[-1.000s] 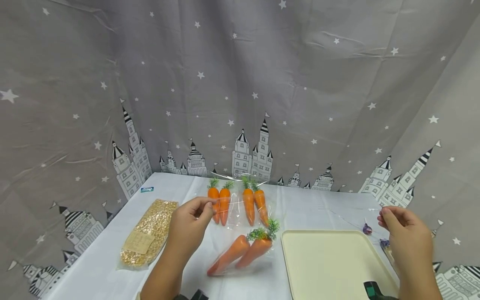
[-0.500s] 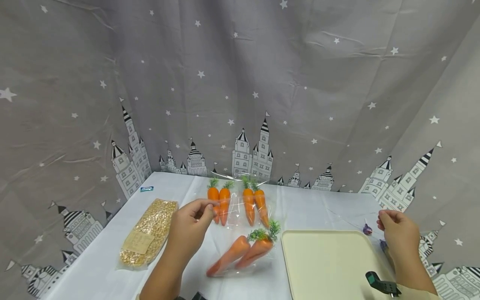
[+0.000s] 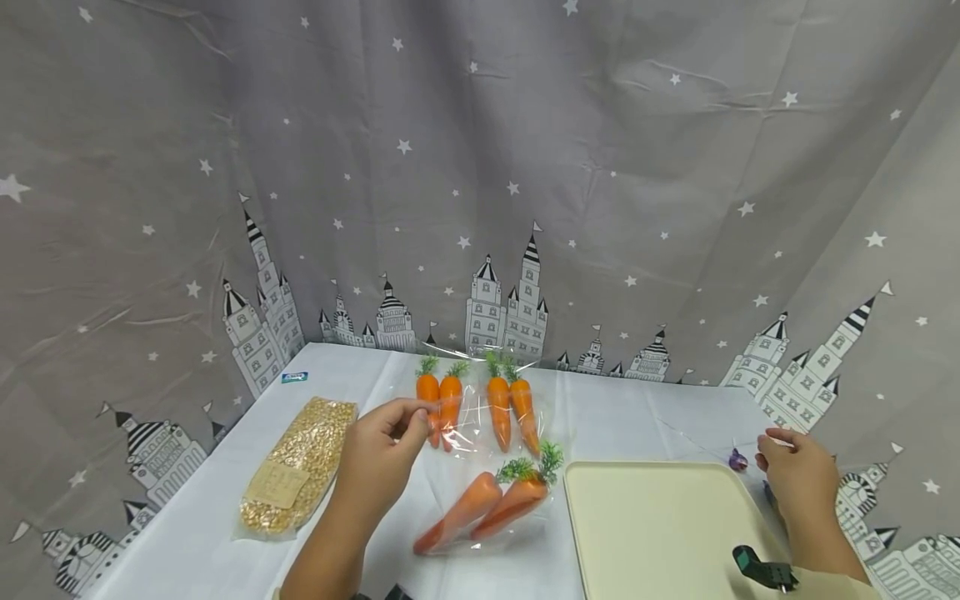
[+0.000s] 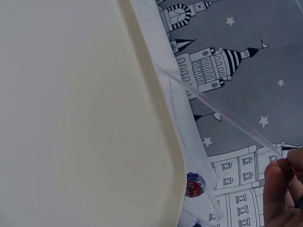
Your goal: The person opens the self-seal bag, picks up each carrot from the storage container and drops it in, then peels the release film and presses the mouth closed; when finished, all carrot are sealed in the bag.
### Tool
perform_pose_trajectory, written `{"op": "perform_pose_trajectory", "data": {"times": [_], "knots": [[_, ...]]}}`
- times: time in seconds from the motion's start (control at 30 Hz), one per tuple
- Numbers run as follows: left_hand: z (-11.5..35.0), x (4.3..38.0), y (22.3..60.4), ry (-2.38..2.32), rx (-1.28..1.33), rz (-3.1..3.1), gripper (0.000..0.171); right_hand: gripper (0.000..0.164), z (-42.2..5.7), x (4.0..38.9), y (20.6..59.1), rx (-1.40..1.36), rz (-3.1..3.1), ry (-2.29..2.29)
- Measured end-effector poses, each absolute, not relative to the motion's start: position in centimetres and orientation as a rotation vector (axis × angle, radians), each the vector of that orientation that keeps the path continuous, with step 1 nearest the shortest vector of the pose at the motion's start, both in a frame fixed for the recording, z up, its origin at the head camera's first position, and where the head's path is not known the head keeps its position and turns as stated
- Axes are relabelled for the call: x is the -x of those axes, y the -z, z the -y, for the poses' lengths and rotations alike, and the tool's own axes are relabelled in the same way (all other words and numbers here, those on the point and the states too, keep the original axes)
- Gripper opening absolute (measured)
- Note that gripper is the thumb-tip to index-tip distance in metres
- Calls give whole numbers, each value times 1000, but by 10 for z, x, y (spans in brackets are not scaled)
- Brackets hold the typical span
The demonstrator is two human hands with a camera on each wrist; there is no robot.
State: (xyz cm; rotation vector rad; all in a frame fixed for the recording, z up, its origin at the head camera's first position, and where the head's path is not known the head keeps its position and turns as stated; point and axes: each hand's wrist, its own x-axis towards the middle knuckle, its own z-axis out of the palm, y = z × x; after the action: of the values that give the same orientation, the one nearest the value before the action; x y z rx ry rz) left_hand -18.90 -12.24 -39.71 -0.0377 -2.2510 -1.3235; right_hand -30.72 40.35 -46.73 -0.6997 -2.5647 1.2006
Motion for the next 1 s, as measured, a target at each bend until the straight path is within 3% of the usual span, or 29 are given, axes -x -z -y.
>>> {"op": "perform_pose_trajectory", "data": {"times": [0.23,0.53,1.0], "knots": [[122,190,397,1305,50,2242,15,57,-398,297,462,688,2607,-1027],[121,190,396,1295,35,2254,14,50,-388,287,444,624,2513,-885],[117,189,394,1314,34,2255,15,36,-308,257,431,154,2452,-978]]}}
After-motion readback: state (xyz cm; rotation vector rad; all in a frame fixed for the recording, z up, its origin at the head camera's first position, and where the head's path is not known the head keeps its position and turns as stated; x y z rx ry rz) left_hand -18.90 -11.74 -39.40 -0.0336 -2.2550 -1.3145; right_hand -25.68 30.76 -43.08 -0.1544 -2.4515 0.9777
